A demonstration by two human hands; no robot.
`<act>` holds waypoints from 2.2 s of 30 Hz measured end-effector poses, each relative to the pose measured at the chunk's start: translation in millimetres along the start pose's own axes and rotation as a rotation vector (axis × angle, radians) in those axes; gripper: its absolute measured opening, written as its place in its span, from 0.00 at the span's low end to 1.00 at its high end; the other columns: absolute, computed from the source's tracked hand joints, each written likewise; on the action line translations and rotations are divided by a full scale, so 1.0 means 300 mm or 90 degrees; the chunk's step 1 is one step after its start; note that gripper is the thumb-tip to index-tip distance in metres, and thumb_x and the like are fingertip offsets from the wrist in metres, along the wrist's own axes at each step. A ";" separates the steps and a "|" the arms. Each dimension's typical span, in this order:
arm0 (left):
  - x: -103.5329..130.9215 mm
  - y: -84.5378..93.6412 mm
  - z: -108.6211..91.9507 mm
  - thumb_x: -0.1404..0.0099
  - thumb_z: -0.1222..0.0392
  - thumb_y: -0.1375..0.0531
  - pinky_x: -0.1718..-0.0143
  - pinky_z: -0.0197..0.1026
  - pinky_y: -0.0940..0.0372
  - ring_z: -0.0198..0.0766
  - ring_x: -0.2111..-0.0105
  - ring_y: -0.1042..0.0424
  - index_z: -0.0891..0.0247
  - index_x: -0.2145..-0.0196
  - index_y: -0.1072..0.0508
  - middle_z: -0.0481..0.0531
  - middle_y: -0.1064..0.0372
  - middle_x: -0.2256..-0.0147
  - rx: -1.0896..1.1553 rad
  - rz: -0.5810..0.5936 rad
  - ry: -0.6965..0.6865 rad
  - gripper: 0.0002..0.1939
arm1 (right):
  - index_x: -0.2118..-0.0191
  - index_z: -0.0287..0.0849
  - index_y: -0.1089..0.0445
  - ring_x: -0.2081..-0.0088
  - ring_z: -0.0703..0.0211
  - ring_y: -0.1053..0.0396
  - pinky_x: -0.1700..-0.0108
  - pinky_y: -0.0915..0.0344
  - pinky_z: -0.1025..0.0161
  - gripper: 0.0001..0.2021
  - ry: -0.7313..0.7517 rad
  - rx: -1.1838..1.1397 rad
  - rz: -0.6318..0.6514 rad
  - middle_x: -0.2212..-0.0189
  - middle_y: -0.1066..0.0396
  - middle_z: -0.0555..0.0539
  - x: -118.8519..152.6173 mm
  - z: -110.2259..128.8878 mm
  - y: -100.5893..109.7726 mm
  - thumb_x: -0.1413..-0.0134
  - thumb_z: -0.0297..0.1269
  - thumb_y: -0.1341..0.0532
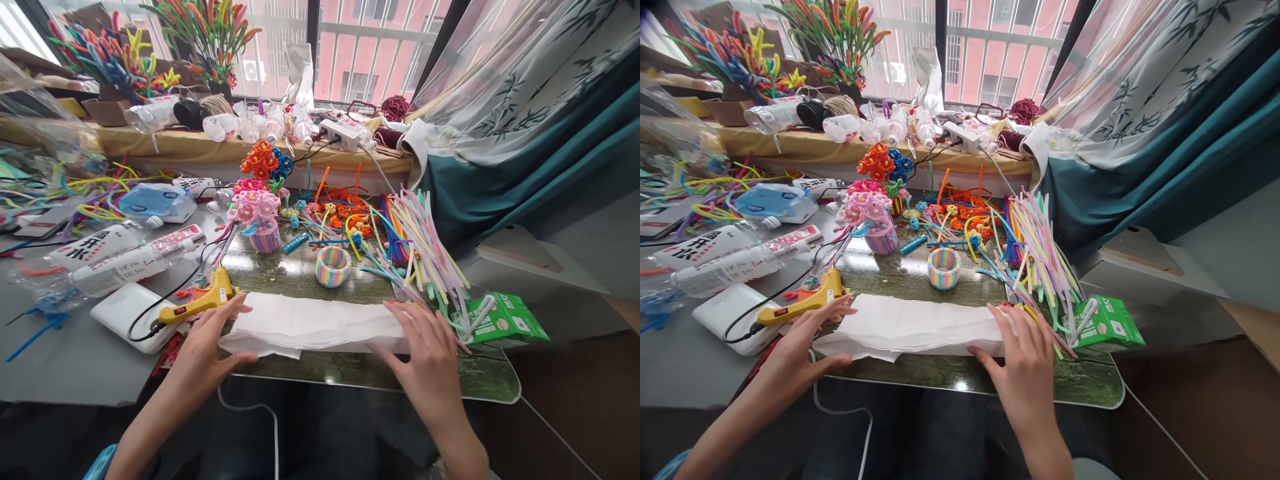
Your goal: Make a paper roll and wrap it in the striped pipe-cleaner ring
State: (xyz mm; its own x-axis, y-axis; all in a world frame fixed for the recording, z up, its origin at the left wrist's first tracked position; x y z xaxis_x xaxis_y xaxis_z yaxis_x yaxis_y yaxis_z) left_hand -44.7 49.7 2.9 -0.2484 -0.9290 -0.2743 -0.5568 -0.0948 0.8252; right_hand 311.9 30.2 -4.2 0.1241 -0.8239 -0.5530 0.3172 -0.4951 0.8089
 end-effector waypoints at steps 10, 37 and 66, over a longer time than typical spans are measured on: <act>0.063 0.010 0.053 0.34 0.61 0.42 0.48 0.41 0.35 0.43 0.49 0.29 0.49 0.50 0.24 0.48 0.23 0.52 0.022 0.095 -0.066 0.16 | 0.59 0.51 0.25 0.52 0.51 0.28 0.52 0.33 0.56 0.22 -0.019 -0.204 0.132 0.56 0.25 0.50 0.157 -0.207 0.061 0.54 0.21 0.48; 0.015 0.006 -0.017 0.38 0.43 0.43 0.67 0.42 0.38 0.40 0.72 0.32 0.58 0.72 0.25 0.49 0.33 0.74 -0.097 -0.124 0.203 0.17 | 0.83 0.45 0.43 0.77 0.63 0.44 0.74 0.44 0.65 0.28 -0.261 -0.171 0.081 0.80 0.43 0.54 0.067 -0.218 -0.012 0.45 0.62 0.41; 0.056 -0.036 -0.073 0.29 0.71 0.53 0.45 0.42 0.40 0.40 0.47 0.30 0.56 0.35 0.39 0.53 0.32 0.41 -0.307 -0.009 -0.304 0.28 | 0.80 0.47 0.50 0.77 0.62 0.48 0.71 0.48 0.64 0.30 -0.329 -0.048 0.045 0.81 0.49 0.55 0.066 -0.217 -0.064 0.46 0.67 0.45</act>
State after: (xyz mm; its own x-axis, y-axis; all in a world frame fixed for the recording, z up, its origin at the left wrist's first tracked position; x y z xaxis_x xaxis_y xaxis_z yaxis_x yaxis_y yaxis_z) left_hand -25.5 27.4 0.3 -0.6288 -0.6768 -0.3827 -0.1744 -0.3570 0.9177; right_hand 369.5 41.2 -43.8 -0.3265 -0.8926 -0.3108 0.3940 -0.4274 0.8137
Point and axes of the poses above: each hand's wrist, its own x-axis away from the middle knuckle, its own y-axis out of the back of the hand, z = x × y, the point moved 3 cm from there along -x, towards the middle knuckle
